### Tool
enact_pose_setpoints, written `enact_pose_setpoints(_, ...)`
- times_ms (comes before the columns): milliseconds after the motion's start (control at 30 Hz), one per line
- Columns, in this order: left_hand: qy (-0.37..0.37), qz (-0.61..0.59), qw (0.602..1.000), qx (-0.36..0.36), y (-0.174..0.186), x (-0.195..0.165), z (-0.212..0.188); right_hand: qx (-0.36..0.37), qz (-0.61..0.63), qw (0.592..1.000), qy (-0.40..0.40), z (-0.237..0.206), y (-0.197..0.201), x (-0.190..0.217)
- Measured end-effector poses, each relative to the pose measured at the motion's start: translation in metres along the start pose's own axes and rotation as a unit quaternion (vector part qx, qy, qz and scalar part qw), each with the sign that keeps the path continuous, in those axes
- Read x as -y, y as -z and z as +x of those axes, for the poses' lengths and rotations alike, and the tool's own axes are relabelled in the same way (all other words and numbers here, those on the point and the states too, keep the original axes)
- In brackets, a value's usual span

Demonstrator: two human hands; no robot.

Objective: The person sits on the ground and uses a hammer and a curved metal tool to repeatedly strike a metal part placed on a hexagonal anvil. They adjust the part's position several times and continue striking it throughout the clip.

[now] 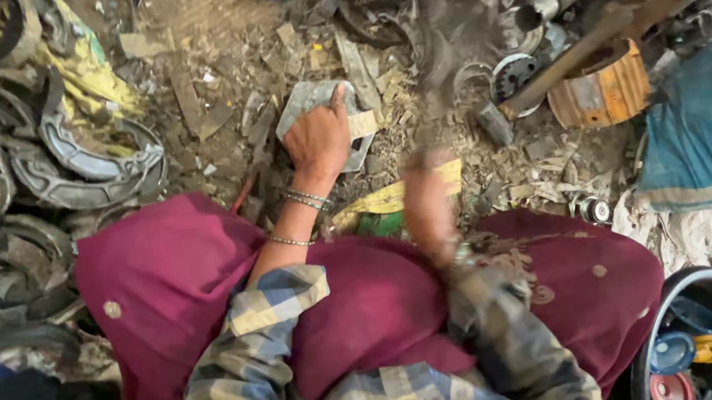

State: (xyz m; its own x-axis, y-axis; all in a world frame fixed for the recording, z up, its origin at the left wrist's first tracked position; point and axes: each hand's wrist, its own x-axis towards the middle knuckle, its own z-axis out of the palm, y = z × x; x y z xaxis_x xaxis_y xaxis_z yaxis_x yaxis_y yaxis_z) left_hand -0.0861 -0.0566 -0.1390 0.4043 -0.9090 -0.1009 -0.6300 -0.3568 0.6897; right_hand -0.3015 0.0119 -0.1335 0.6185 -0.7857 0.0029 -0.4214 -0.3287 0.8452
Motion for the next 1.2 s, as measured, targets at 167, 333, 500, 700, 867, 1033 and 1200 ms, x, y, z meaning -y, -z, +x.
enact_pose_setpoints(167,-0.004,-0.004,1.0,0.018,0.001,-0.003,0.0,0.079,0.58,0.757,-0.289,0.016,0.029,-0.009)
enact_pose_setpoints(333,-0.012,-0.01,1.0,0.004,-0.004,0.004,0.0,-0.304,0.74,0.477,-0.364,-0.005,0.046,-0.08)
enact_pose_setpoints(500,-0.013,-0.023,1.0,0.006,0.001,0.001,-0.002,-0.077,0.716,0.622,-0.308,0.009,0.023,-0.027)
enact_pose_setpoints(700,-0.019,0.0,1.0,0.013,0.008,-0.001,0.0,0.125,0.619,0.713,-0.305,0.014,0.029,-0.013)
enact_pose_setpoints(867,-0.002,-0.003,1.0,0.014,-0.002,0.006,-0.001,-0.273,0.8,0.414,-0.337,-0.008,0.043,-0.071)
enact_pose_setpoints(1033,-0.022,-0.018,1.0,-0.005,0.0,0.005,0.002,-0.151,0.817,0.463,-0.308,0.001,0.017,-0.018)
enact_pose_setpoints(1200,-0.018,-0.009,1.0,-0.01,0.007,0.003,0.005,0.108,0.619,0.739,-0.243,0.016,0.015,0.002)
